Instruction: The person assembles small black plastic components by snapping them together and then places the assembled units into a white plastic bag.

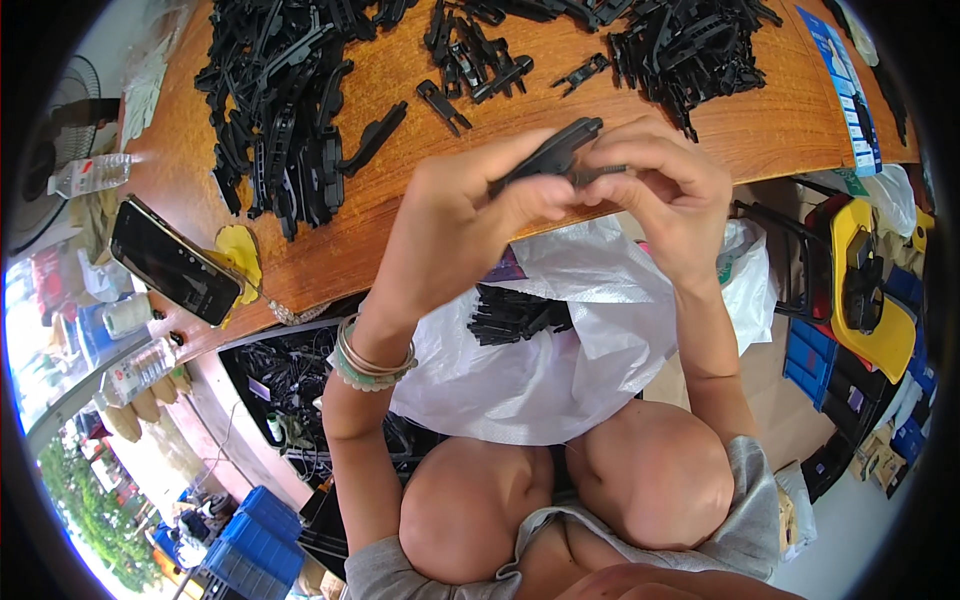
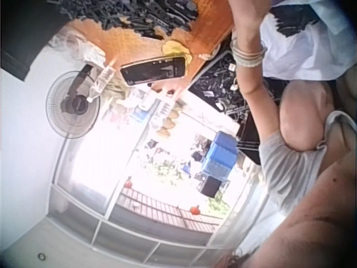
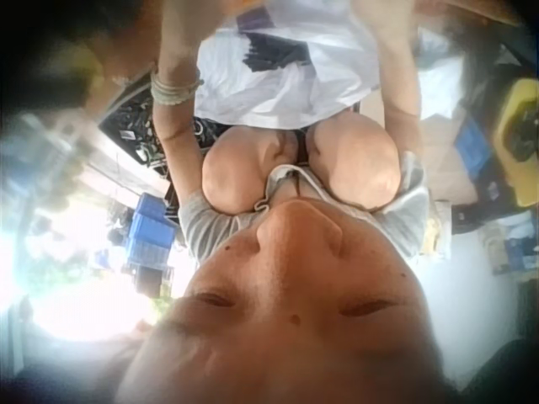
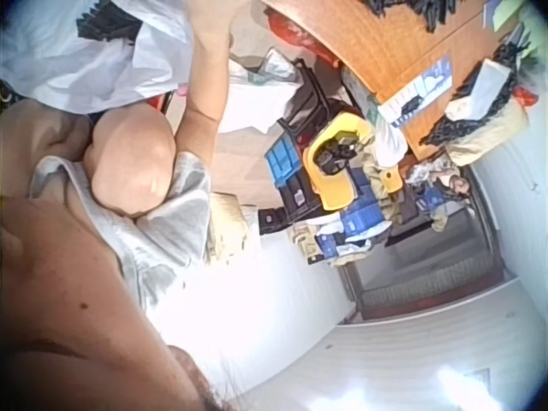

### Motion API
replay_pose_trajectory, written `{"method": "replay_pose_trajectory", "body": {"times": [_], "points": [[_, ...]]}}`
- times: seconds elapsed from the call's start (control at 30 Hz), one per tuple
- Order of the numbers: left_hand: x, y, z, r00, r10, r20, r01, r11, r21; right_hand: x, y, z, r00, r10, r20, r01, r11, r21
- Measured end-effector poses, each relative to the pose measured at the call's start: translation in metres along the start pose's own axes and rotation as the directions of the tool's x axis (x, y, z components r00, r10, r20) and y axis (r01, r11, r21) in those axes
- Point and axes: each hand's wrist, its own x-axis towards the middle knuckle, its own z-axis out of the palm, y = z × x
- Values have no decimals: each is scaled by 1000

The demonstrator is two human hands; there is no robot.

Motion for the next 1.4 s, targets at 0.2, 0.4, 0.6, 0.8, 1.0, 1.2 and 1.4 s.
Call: {"method": "replay_pose_trajectory", "body": {"times": [0.2,0.4,0.6,0.8,1.0,1.2,1.4], "points": [[-8,-5,5,929,369,1,-301,756,581,-5,5,4,996,-21,-86,19,999,-27],[-15,0,-1,950,293,103,-291,721,629,-2,-2,2,987,-163,4,155,930,-332],[-15,-4,-1,934,330,136,-324,627,708,-6,2,2,988,-148,42,154,936,-318],[-15,5,-11,975,178,132,-220,718,660,-13,-2,5,998,48,32,-41,978,-203],[23,-8,-40,960,281,1,-221,754,618,-10,0,2,867,140,479,-95,989,-115],[128,-14,-31,575,764,292,-553,99,827,39,36,-4,961,-271,60,199,519,-831],[152,-15,-17,796,449,407,-457,4,889,38,39,-11,966,-157,203,248,367,-896]]}}
